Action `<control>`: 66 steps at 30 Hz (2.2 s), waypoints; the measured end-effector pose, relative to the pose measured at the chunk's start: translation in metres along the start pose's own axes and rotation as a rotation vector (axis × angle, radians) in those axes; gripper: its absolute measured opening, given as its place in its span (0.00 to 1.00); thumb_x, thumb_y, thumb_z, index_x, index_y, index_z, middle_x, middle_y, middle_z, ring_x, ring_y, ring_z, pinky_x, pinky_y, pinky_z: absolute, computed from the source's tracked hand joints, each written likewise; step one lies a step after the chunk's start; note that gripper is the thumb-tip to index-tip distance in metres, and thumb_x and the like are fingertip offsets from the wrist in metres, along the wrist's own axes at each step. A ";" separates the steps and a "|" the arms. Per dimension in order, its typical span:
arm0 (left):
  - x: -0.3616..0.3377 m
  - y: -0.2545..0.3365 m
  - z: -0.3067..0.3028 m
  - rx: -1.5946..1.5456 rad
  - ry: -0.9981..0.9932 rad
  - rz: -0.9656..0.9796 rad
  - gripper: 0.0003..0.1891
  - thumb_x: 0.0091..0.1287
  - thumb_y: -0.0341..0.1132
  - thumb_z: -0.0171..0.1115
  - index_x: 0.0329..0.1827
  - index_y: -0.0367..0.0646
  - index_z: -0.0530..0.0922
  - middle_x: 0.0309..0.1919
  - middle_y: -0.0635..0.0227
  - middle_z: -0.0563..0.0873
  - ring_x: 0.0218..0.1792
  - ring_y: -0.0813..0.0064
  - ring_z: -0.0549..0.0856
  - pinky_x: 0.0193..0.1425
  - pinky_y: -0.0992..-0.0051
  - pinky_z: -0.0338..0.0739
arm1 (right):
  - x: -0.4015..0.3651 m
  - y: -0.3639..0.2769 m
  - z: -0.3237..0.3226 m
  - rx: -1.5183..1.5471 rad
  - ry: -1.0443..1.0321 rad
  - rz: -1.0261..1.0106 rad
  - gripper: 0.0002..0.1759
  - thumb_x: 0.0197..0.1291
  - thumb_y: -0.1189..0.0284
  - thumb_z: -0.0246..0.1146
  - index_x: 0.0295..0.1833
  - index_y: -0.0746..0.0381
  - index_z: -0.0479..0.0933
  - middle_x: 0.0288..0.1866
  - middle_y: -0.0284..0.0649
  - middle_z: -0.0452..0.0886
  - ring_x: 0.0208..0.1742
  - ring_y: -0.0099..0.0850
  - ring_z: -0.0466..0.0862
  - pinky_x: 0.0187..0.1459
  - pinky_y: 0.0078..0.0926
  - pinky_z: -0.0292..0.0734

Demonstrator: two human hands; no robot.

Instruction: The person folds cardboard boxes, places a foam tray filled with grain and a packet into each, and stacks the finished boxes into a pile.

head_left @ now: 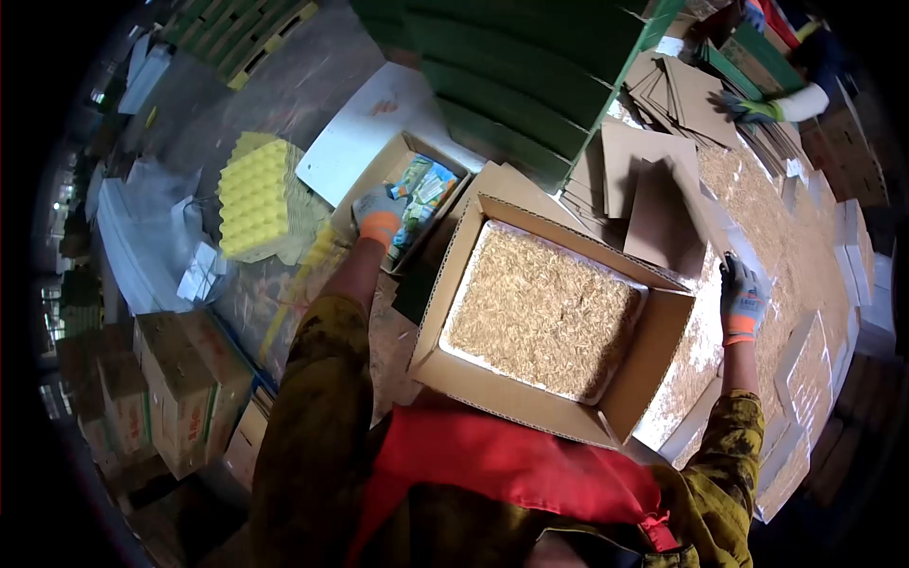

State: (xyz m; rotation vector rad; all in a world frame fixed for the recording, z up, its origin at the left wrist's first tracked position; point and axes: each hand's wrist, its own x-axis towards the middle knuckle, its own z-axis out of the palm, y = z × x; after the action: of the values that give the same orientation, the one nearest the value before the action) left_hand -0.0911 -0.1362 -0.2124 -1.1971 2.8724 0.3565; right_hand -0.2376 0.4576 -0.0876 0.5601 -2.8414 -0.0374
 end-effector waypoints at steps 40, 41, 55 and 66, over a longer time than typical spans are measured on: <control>-0.157 0.062 -0.039 -0.903 -0.752 0.267 0.35 0.59 0.35 0.72 0.67 0.38 0.64 0.55 0.63 0.80 0.54 0.73 0.81 0.57 0.74 0.77 | -0.119 -0.153 -0.054 1.516 -0.402 0.545 0.41 0.63 0.62 0.65 0.74 0.67 0.55 0.71 0.48 0.65 0.71 0.37 0.66 0.69 0.32 0.62; -0.165 0.070 -0.058 -1.121 -0.842 0.214 0.36 0.58 0.35 0.72 0.68 0.38 0.64 0.55 0.63 0.80 0.54 0.74 0.80 0.56 0.75 0.77 | -0.111 -0.177 -0.064 1.493 -0.525 0.565 0.43 0.60 0.59 0.67 0.73 0.69 0.57 0.68 0.50 0.68 0.69 0.35 0.67 0.68 0.31 0.64; -0.119 0.170 -0.225 -1.406 -0.227 0.974 0.24 0.74 0.36 0.52 0.71 0.37 0.63 0.66 0.63 0.70 0.65 0.72 0.71 0.69 0.73 0.65 | -0.089 -0.123 -0.155 2.522 0.057 0.545 0.25 0.69 0.56 0.53 0.64 0.61 0.70 0.59 0.39 0.77 0.57 0.33 0.79 0.60 0.33 0.74; 0.152 0.196 -0.361 -1.482 0.130 0.628 0.42 0.65 0.69 0.50 0.67 0.38 0.71 0.63 0.65 0.77 0.64 0.76 0.72 0.68 0.78 0.62 | 0.133 -0.109 -0.280 2.144 0.597 -0.008 0.28 0.69 0.54 0.55 0.62 0.67 0.71 0.59 0.44 0.77 0.57 0.31 0.78 0.59 0.28 0.73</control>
State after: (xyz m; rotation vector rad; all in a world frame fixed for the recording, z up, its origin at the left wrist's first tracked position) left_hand -0.3080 -0.1856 0.1646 -0.0657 2.7049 2.7048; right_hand -0.2479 0.3126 0.2072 0.5740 -1.2007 2.5725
